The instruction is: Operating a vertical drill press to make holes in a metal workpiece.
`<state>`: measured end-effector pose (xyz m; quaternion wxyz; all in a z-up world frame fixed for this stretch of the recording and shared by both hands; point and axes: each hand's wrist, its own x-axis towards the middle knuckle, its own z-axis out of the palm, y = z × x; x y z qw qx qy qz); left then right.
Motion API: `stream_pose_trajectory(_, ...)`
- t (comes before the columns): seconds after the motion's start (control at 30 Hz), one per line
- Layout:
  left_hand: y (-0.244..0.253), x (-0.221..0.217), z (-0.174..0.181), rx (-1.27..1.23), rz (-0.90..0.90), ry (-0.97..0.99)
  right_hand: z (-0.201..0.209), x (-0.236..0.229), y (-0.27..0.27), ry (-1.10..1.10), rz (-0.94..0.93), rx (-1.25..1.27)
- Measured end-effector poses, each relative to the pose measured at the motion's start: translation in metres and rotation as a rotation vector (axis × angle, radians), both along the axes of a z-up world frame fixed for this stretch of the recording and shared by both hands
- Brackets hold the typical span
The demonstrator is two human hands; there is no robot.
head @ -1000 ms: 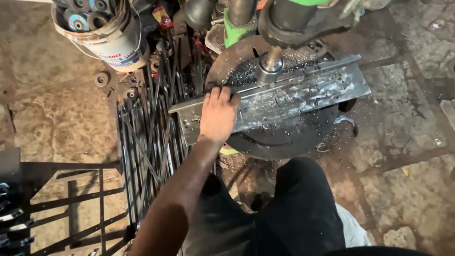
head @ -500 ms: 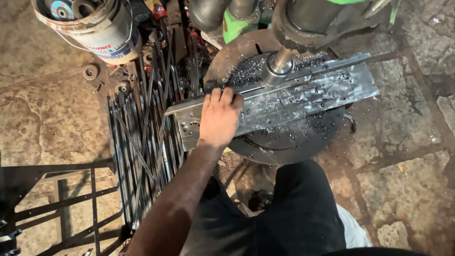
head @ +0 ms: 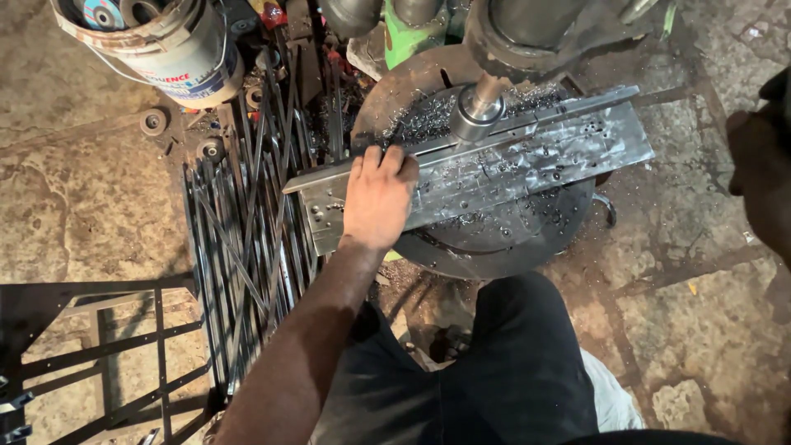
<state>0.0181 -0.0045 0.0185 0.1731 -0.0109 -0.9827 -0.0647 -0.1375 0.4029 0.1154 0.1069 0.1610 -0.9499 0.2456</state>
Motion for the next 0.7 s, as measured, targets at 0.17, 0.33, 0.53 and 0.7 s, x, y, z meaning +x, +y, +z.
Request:
stream_pose_trajectory(0.17, -0.002, -0.001, -0.0046, -0.003, -0.01, -0.006, 0.003, -0.0023, -0.0037, -0.01, -0.002, -0.025)
stream_pose_trajectory(0.33, -0.0012, -0.0006, -0.0016, 0.024, -0.021, -0.007, 0.0015, -0.0009, 0.0007, -0.029, -0.018, -0.033)
stream_pose_trajectory(0.53, -0.0018, -0.0016, -0.0074, 0.0, -0.021, 0.025, -0.0025, -0.0053, -0.0014, -0.057, -0.02, -0.043)
stream_pose_trajectory(0.7, -0.0015, -0.0014, -0.0099, -0.038, -0.037, 0.043, -0.0061, -0.0099, -0.0021, -0.071, -0.017, -0.062)
